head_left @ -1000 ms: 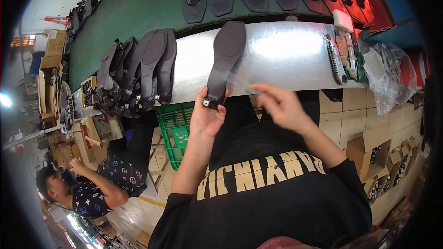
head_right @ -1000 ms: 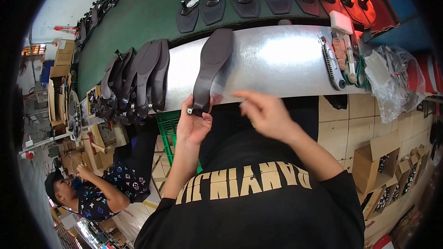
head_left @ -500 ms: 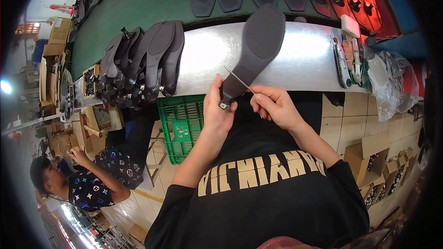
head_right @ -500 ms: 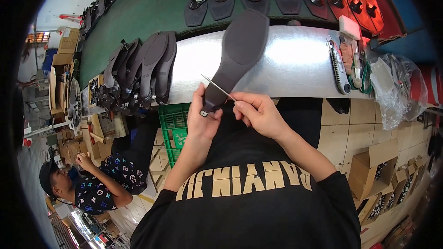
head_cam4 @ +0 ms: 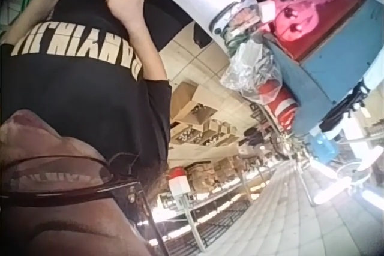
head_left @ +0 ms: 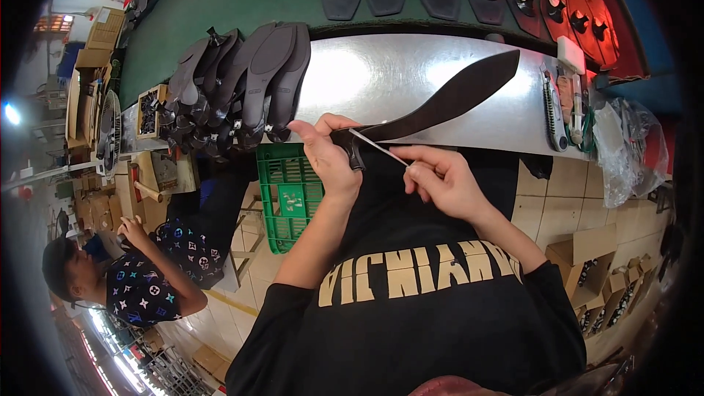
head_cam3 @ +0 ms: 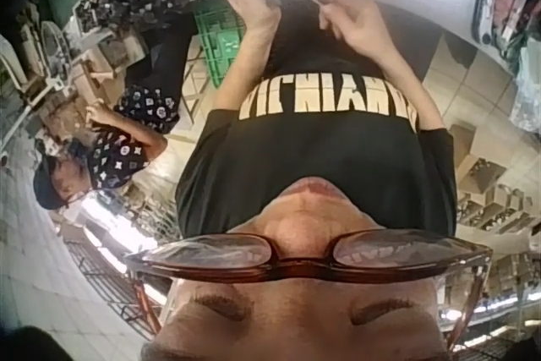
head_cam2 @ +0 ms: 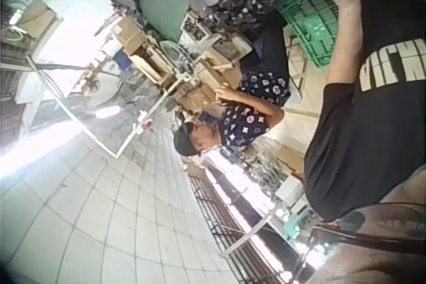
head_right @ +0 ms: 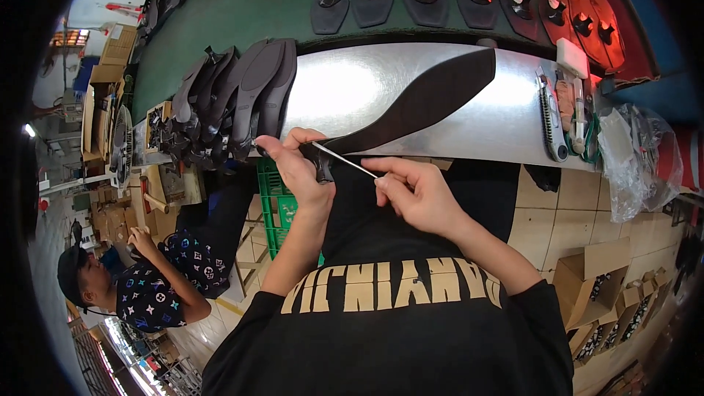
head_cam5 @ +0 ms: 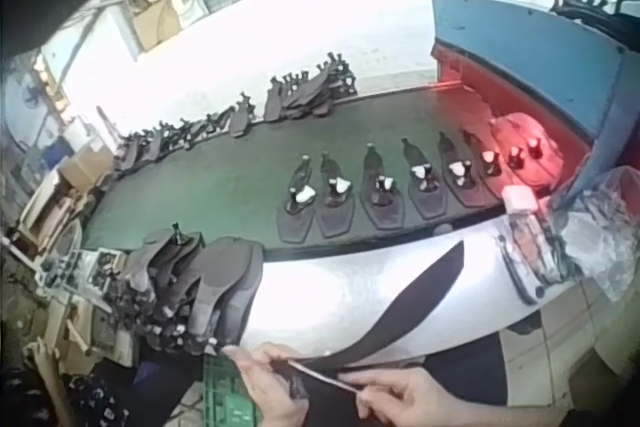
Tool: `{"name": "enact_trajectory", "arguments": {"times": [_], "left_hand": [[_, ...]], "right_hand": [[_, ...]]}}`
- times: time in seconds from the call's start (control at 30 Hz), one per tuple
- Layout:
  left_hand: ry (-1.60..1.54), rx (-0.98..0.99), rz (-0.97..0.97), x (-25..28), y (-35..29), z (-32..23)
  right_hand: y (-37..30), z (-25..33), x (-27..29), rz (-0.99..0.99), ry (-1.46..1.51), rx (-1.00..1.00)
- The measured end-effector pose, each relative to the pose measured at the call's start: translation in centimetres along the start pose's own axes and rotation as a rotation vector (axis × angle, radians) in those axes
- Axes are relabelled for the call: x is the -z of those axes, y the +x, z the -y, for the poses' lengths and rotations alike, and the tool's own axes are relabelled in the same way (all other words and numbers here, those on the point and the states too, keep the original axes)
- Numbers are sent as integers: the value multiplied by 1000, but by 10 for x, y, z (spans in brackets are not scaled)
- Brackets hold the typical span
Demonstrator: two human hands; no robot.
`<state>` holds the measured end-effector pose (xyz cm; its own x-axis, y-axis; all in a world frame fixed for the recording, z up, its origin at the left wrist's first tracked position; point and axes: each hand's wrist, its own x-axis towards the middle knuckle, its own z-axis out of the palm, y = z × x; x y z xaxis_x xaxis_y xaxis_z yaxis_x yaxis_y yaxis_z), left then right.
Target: Assembling sandal components by attaching straps to soles and trimming materials.
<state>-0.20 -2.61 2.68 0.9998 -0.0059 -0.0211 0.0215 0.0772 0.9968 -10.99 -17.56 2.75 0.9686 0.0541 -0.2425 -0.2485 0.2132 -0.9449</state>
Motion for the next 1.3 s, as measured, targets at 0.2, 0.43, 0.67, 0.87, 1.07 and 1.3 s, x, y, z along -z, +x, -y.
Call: {"name": "enact_trajectory", "arguments": {"times": [0.2,0.43,0.67,0.87,1.07,1.3], "left_hand": [[-39,33,77,2,1,-8],[-630,596,129,3,16,0],[-1159,849,249,1,9,19],[-1055,770,-37,25,40,-10],[-862,420,88,125,70,-56],[104,17,-270,145,42,-78]], "right_hand": [[6,-5,-10,-228,-591,537],[2,3,-10,-158,-649,606],[14,-7,-20,-253,-616,515],[1,-1,-41,39,-564,608],[17,12,5,-321,-456,403],[20,20,51,-498,-511,418]]}}
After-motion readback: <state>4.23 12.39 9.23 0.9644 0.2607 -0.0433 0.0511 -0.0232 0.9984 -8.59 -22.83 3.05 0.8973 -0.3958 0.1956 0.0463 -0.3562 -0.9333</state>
